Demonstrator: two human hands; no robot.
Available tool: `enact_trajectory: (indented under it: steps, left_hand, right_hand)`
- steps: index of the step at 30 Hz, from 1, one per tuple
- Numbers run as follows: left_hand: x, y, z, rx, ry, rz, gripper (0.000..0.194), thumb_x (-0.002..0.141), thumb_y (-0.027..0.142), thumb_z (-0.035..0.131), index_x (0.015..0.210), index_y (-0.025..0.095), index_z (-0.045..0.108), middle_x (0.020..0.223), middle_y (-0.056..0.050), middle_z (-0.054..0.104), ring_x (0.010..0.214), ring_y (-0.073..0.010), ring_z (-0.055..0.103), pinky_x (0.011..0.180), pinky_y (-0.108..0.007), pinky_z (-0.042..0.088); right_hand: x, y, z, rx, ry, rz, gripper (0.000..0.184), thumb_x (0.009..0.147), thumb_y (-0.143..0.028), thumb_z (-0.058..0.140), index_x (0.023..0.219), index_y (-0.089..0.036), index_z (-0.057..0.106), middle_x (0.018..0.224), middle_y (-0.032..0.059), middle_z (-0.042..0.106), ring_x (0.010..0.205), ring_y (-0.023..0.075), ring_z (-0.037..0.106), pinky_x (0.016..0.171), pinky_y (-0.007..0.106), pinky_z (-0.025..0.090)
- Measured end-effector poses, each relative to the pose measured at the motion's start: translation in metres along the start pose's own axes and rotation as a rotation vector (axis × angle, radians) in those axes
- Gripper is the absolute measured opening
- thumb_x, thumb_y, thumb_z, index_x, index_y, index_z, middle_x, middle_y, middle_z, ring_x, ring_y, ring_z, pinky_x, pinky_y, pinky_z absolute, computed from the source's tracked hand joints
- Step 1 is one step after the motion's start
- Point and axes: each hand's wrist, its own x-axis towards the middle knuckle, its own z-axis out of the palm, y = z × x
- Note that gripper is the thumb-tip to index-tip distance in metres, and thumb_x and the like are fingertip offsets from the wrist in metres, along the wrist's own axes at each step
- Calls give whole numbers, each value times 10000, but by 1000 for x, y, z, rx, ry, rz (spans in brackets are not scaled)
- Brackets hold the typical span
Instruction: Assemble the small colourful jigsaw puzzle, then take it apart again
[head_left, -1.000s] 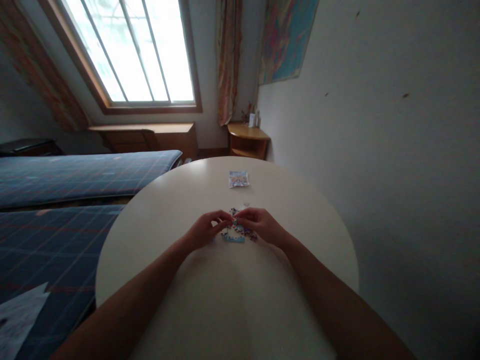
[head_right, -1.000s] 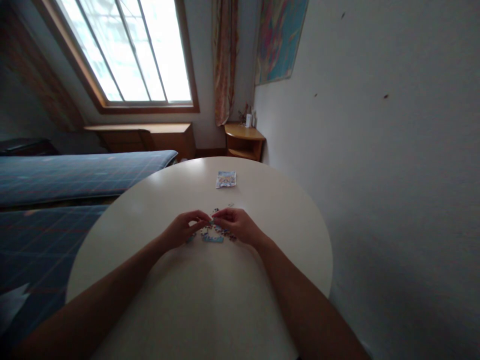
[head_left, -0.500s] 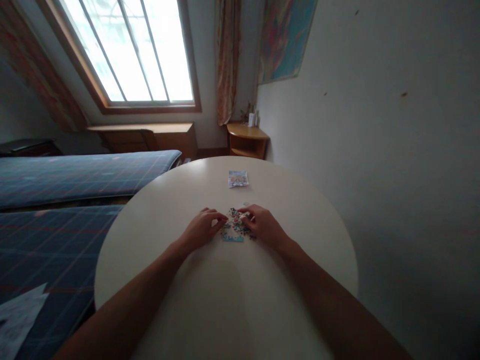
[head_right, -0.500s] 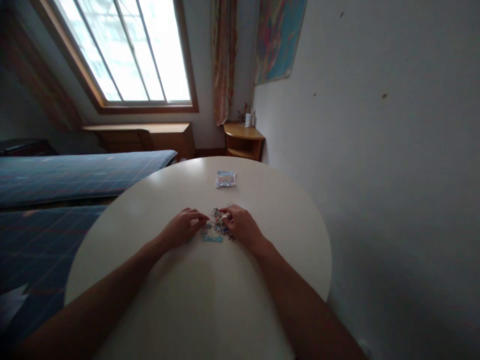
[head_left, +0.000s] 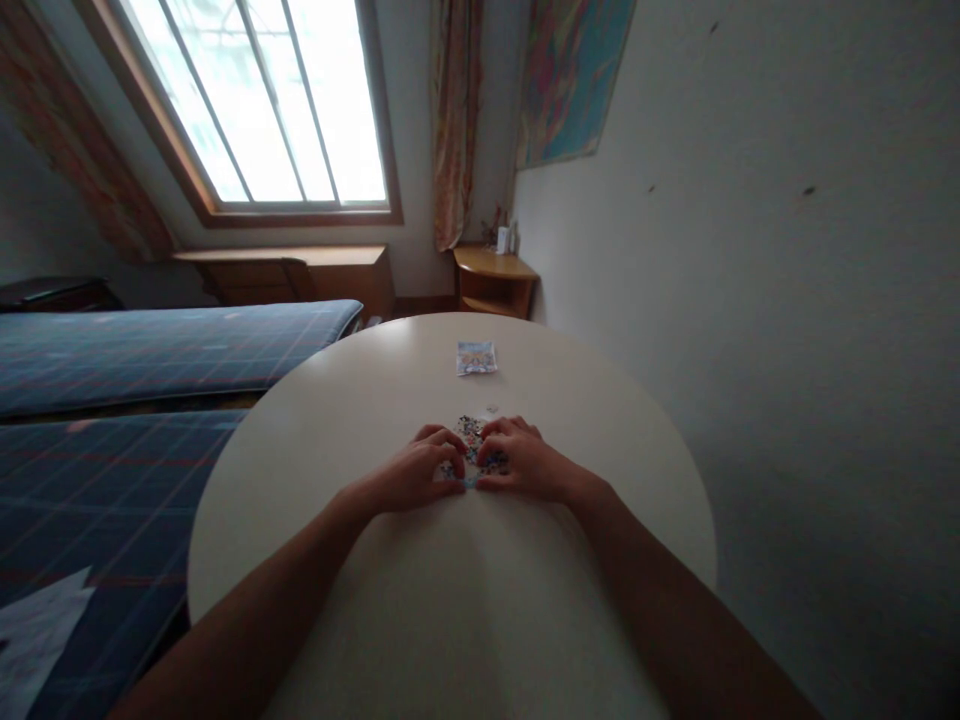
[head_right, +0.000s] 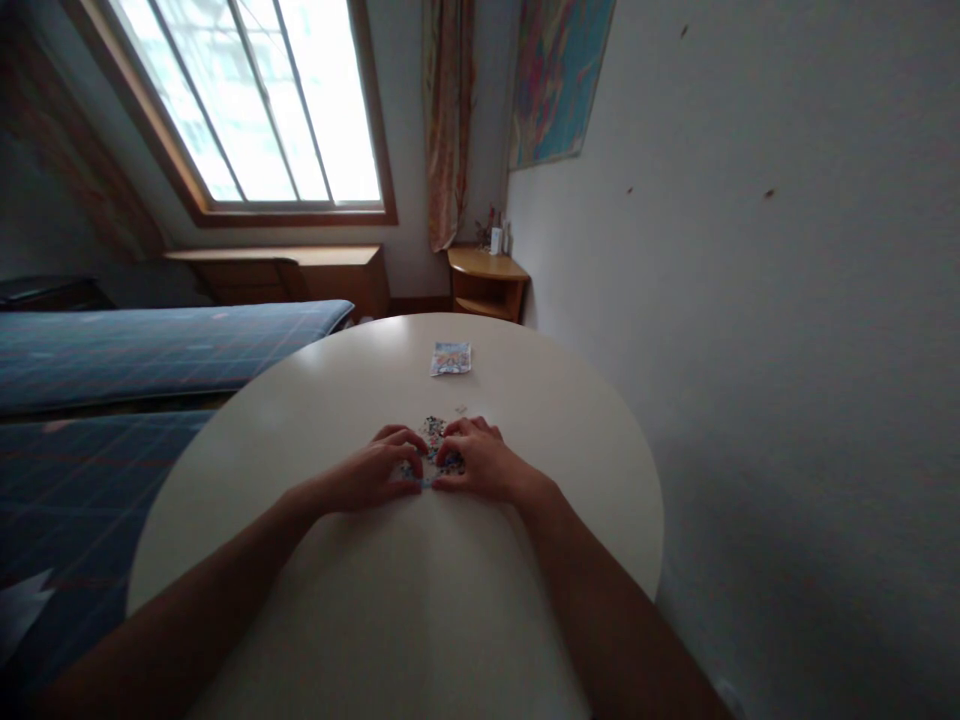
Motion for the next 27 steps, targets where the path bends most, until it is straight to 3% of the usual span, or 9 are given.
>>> enact_trajectory:
  steps: [10,17,22,27]
  left_hand:
    - [0,-7,1,63,71,-7,128,832,315,712,915,225,675,1073,-45,614,1108,-228,490,983,-373,418]
    - [3,-6,3,22,64,21,90,854,291,687,825,211,657,1031,-39,640,1092,-218,514,975,-357,421]
    - [4,-9,5,-16,107,-30,92,883,302,642,854,218,661,894,-30,673,977,-204,574,886,-326,461]
    - [3,-10,2,26,136,-48,82,878,300,653,900,232,692,910,-28,689,967,-202,587,903,-332,446]
  right_hand:
    - [3,-1,3,34,3,-70,97,776,-290,748,871,-269,749,1216,57,601,1174,263,476,1025,462,356]
    - [2,-5,4,38,18,-67,127,775,-265,734,900,-246,735,1198,66,617,1169,261,486,1025,460,363]
    - [3,-4,5,49,16,-80,48,777,-239,728,823,-243,736,1196,63,619,1171,258,489,1025,458,364]
    - [3,-3,7,52,37,-60,133,762,-248,740,895,-247,738,1186,69,620,1175,252,486,1040,453,357]
